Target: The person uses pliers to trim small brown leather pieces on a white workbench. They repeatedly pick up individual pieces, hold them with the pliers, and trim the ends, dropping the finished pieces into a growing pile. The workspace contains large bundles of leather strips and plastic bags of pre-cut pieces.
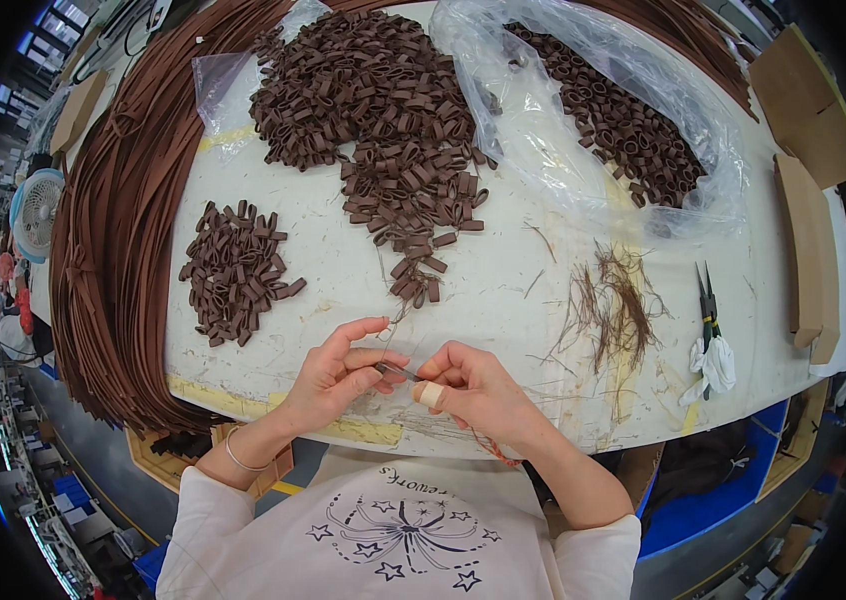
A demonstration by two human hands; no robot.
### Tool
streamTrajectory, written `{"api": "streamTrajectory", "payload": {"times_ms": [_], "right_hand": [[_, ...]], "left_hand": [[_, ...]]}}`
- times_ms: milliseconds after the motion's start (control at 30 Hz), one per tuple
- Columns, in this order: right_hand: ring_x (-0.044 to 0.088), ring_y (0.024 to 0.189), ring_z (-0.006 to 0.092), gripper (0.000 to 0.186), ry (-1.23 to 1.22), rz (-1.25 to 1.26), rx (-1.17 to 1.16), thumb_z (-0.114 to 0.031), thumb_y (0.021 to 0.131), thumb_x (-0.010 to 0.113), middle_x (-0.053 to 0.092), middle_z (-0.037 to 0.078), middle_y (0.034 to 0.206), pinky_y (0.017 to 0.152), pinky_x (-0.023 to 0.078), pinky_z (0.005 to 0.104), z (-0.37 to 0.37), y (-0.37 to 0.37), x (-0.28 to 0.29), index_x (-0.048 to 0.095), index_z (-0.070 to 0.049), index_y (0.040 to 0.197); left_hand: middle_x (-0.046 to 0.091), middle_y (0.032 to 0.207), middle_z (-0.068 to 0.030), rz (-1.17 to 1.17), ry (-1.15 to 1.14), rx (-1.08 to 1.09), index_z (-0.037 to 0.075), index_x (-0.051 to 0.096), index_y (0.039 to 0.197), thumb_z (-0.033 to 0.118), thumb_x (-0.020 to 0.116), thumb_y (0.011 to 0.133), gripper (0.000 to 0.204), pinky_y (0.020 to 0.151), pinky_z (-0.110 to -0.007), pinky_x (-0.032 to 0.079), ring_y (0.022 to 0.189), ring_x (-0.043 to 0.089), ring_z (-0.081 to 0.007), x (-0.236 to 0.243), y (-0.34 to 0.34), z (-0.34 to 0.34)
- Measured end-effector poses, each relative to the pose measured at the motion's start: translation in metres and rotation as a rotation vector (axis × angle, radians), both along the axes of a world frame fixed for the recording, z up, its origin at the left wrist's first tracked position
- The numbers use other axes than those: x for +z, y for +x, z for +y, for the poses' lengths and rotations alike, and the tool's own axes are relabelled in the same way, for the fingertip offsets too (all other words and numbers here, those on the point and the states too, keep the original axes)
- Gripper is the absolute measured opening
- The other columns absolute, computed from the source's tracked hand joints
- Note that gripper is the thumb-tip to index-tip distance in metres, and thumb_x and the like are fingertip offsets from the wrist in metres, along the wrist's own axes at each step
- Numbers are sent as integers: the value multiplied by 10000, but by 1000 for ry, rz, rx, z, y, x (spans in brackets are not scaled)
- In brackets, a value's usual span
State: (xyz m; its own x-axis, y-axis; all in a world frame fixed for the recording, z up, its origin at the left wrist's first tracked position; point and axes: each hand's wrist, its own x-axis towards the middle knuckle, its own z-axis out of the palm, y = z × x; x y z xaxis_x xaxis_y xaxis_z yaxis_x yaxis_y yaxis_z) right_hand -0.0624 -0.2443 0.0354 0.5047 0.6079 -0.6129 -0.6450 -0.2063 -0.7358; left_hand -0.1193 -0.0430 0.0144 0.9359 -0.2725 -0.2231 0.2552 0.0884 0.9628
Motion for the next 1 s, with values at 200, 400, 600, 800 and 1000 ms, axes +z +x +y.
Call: {"api": "streamTrajectory", "payload": {"times_ms": [200,400,600,800,1000], "right_hand": [[489,552,45,187,113,34,-21,-103,776,629,555,40,696,398,331,170,4,0,-6,519,-12,896],[467,528,38,175,120,19,30,-123,779,630,556,33,683,398,316,171,5,3,-2,520,-22,870],[513,637,51,176,100,-88,71,-139,798,611,558,18,722,492,372,177,2,4,-1,507,-14,864],[525,674,55,179,110,-372,-167,-67,778,622,571,28,734,611,422,196,-4,-7,0,494,1,884],[533,606,82,218,-4,-690,-28,-126,781,631,574,63,681,555,431,216,2,-13,6,497,13,883]], "left_hand": [[603,1039,-132,-162,110,-7,21,271,1275,-15,427,856,449,757,-267,493,864,612,-174,-8,0,3],[613,1023,-129,-184,126,-24,33,280,1274,-21,447,840,468,761,-263,484,860,614,-174,-8,-1,5],[613,1016,-134,-328,225,-60,31,263,1276,-21,450,837,480,761,-274,484,855,618,-195,-2,2,6],[569,905,-193,281,-685,133,35,268,1253,48,495,850,462,585,-283,518,636,620,-215,9,5,11],[535,806,-143,461,-1119,117,69,340,1157,95,458,882,301,399,-221,444,508,570,-186,1,0,8]]}}
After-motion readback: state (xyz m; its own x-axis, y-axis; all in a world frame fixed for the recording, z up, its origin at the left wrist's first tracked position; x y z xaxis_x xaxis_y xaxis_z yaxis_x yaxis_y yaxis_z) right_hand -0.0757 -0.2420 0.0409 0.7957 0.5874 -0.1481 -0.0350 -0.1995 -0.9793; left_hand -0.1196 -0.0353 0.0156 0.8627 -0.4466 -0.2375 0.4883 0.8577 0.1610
